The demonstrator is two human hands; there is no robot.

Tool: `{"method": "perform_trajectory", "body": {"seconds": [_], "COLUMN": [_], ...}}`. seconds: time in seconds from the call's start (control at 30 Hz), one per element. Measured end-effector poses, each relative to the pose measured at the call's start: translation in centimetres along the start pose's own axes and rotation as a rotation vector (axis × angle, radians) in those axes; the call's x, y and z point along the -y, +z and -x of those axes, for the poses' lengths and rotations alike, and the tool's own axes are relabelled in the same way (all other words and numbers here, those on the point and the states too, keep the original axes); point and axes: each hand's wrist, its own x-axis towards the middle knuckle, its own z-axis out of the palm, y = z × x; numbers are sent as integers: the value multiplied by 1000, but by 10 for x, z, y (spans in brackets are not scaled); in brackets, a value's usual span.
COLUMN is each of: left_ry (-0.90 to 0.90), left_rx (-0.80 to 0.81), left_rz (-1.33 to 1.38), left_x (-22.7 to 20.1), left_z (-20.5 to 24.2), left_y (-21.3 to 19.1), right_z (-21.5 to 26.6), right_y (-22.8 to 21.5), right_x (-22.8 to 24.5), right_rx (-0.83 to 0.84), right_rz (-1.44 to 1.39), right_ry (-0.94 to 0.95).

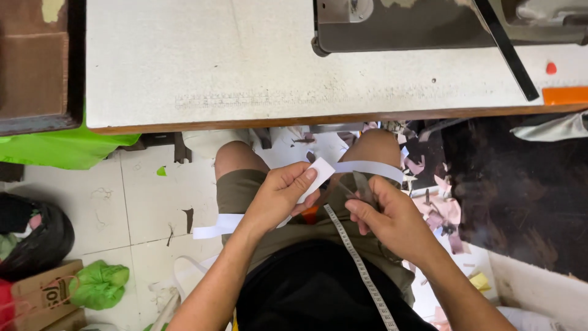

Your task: Cutting and measuring fabric strips using scissors and a tape measure at a sewing workstation.

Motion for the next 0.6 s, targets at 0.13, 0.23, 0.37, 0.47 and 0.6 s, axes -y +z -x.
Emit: {"method": "perform_trajectory", "body": {"seconds": [0.13, 0.23, 0.37, 0.47, 0.6], "left_ry": [0, -4, 9, 98, 129], "left_rx": [16, 25, 56, 72, 152], "left_rz": [-22, -40, -215, -400, -598], "left_x": [-1, -1, -3, -20, -16], "left_z": [1, 2, 3, 7, 33], "left_y": [4, 6, 11, 20, -12], "right_z": [-1, -3, -5, -7, -8], "right_y": [2, 1, 3, 6, -87], "right_x": [10, 9, 11, 10, 5], "right_rx": [-44, -65, -76, -107, -451], "right_rz": [173, 208, 213, 158, 26], "right_ry": [4, -4, -14, -62, -97]}}
